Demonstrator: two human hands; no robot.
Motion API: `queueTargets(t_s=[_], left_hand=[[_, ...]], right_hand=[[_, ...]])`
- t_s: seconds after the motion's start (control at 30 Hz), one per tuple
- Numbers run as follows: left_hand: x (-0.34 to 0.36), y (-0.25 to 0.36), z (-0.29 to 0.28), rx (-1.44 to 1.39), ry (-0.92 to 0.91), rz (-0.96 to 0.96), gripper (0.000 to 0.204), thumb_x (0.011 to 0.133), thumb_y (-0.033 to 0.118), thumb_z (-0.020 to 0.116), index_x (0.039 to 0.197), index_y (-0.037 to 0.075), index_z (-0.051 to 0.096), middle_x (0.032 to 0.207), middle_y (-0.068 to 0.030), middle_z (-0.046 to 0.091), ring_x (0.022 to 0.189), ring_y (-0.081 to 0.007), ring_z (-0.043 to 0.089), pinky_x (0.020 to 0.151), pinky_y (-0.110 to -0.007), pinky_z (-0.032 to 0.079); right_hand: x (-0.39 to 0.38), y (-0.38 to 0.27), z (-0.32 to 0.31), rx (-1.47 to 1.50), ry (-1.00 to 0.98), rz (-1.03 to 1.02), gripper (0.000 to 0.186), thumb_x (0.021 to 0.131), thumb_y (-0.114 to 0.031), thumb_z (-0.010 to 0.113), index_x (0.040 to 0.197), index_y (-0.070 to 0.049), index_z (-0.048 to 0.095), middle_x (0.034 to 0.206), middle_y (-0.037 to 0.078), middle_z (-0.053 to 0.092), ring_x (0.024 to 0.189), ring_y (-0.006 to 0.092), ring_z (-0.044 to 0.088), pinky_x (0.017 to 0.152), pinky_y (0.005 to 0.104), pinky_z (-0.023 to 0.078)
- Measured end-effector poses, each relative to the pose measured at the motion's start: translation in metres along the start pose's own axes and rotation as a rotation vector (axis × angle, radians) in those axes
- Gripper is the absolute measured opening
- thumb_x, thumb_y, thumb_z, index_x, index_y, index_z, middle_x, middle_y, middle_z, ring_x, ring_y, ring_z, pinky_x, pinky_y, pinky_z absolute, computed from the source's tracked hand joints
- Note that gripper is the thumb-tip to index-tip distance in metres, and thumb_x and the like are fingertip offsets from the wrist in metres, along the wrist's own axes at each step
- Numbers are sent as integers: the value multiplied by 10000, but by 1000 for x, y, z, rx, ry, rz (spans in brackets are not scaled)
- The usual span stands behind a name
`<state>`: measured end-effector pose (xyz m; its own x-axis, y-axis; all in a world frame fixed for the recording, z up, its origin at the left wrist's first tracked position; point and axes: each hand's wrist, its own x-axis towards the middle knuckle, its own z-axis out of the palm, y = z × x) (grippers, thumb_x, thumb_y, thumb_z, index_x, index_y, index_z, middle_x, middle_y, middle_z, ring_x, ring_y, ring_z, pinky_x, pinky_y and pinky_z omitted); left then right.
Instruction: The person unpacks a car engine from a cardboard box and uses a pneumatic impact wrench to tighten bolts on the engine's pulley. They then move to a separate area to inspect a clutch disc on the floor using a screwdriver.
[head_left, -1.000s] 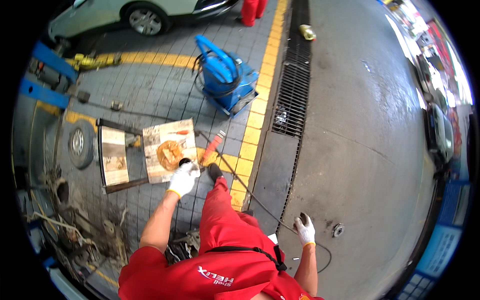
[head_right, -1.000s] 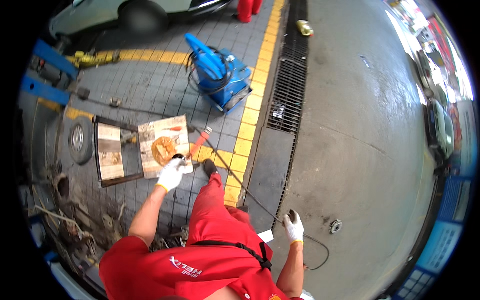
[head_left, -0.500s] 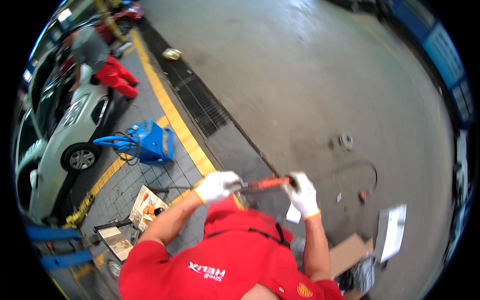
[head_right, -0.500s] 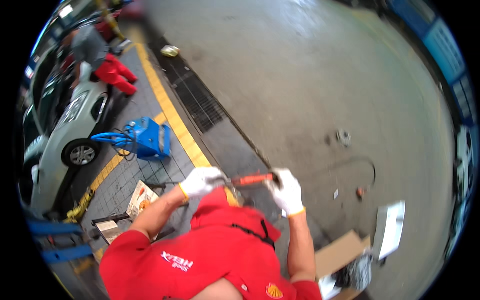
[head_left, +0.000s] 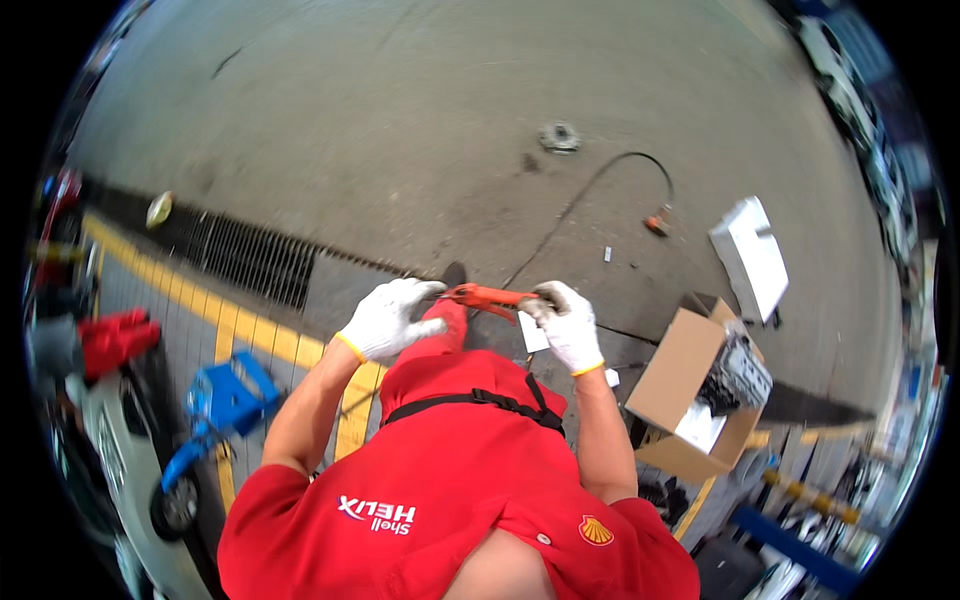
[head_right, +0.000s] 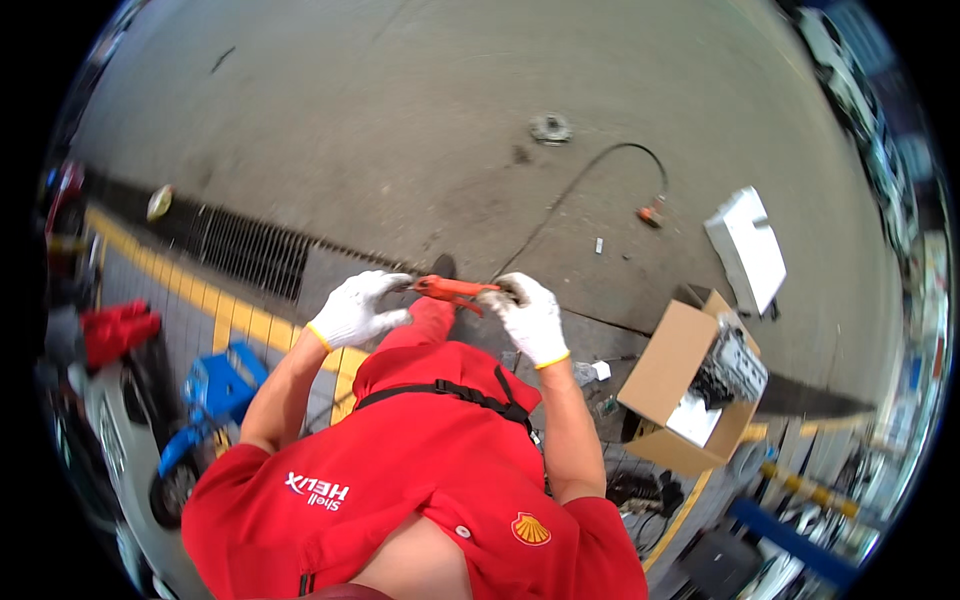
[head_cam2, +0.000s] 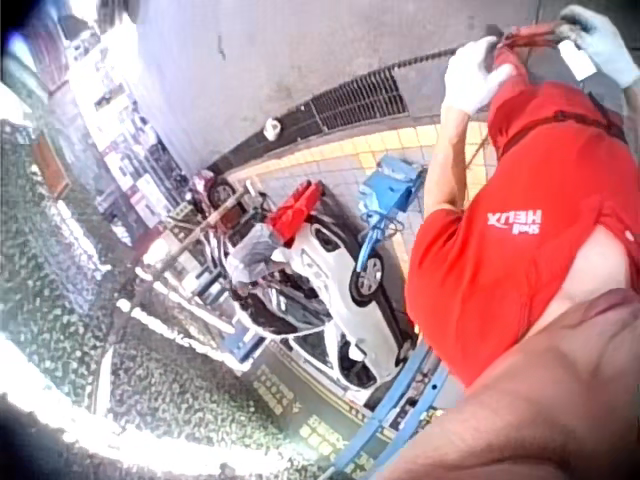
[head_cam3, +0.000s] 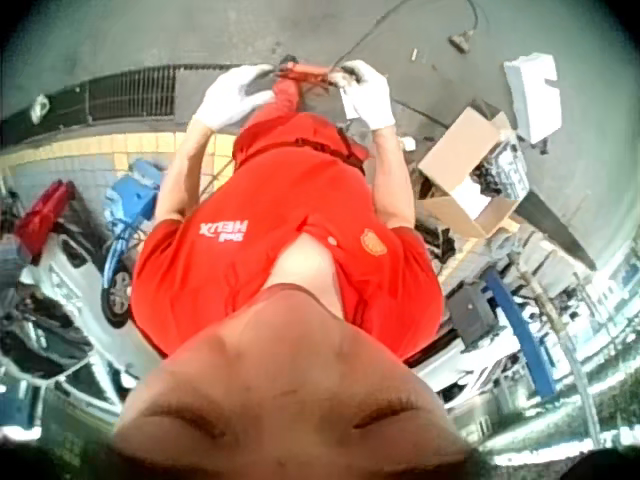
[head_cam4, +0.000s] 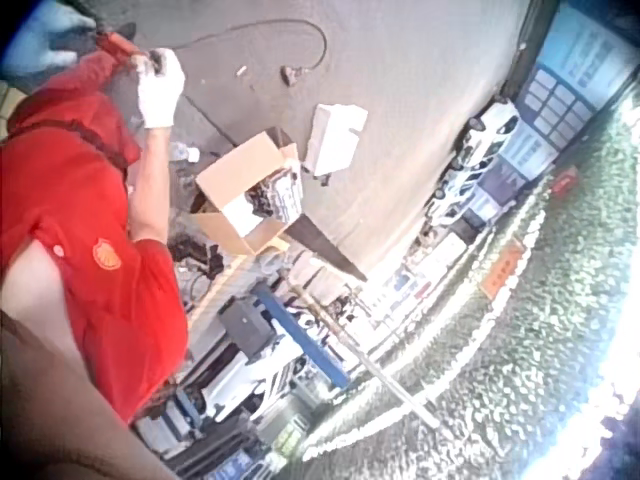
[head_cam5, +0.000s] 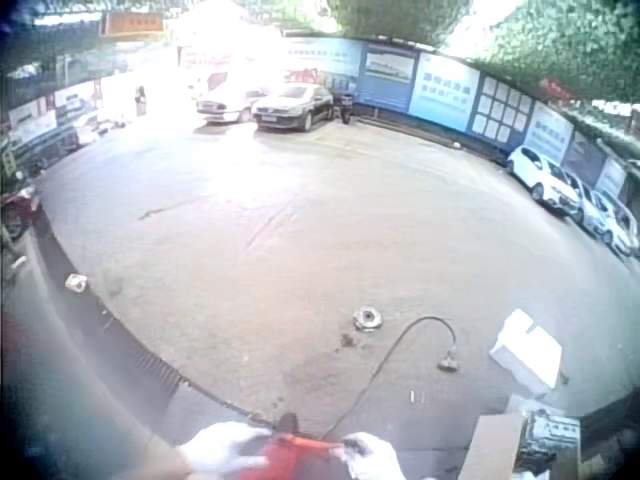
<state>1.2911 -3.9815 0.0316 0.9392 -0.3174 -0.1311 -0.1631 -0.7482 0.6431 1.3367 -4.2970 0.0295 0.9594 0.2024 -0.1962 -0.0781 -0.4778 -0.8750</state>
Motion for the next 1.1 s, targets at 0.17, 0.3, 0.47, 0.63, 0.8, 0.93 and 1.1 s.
queueTargets(t_s=[0.17,0.3,0.47,0.63,0.8,0.93,1.1], left_hand=[[123,-2,-28,-14,8,196,817,758,472,858,1412,67,583,1280,-191,670,1183,-374,633,1008,-460,516],[221,16,-49,0,-262,246,618,831,466,797,1313,101,669,1180,-145,720,1068,-358,690,923,-443,550],[290,4,-41,13,-396,195,405,915,420,715,1196,128,734,1063,-127,748,978,-344,720,856,-415,570],[349,-81,19,135,-411,-165,439,930,469,658,1189,119,709,1034,-194,748,991,-411,708,858,-486,551],[353,-144,73,74,-607,-652,427,896,398,725,1122,36,701,760,-113,733,659,-229,717,655,-381,558],[316,-154,126,-257,-495,-1107,191,910,224,721,959,42,697,660,-69,647,503,-181,610,482,-356,492],[380,-44,162,-181,-462,-1050,287,899,296,760,983,29,697,714,-76,682,550,-186,633,517,-366,504]], right_hand=[[86,-17,-9,-9,70,-14,345,883,-304,821,1034,-14,712,885,151,715,793,275,707,723,378,553],[133,-22,-27,-171,37,-119,394,894,-381,793,1053,-28,717,989,178,721,887,345,705,771,417,557],[179,-17,-55,-40,-55,50,369,940,-307,725,1197,-45,691,1132,169,730,1016,326,717,883,388,563],[207,74,-119,-41,105,294,475,974,-392,708,1308,-59,658,1194,169,744,1056,286,732,945,388,560],[215,224,-220,78,213,519,492,990,-403,695,1288,-12,662,1145,144,762,1033,238,737,895,361,577],[229,291,-312,95,206,622,460,995,-376,689,1272,-10,675,1139,144,761,984,205,740,862,331,578],[244,366,-423,-63,230,590,510,987,-448,654,1266,-23,688,1204,178,749,1137,328,713,985,401,539]])
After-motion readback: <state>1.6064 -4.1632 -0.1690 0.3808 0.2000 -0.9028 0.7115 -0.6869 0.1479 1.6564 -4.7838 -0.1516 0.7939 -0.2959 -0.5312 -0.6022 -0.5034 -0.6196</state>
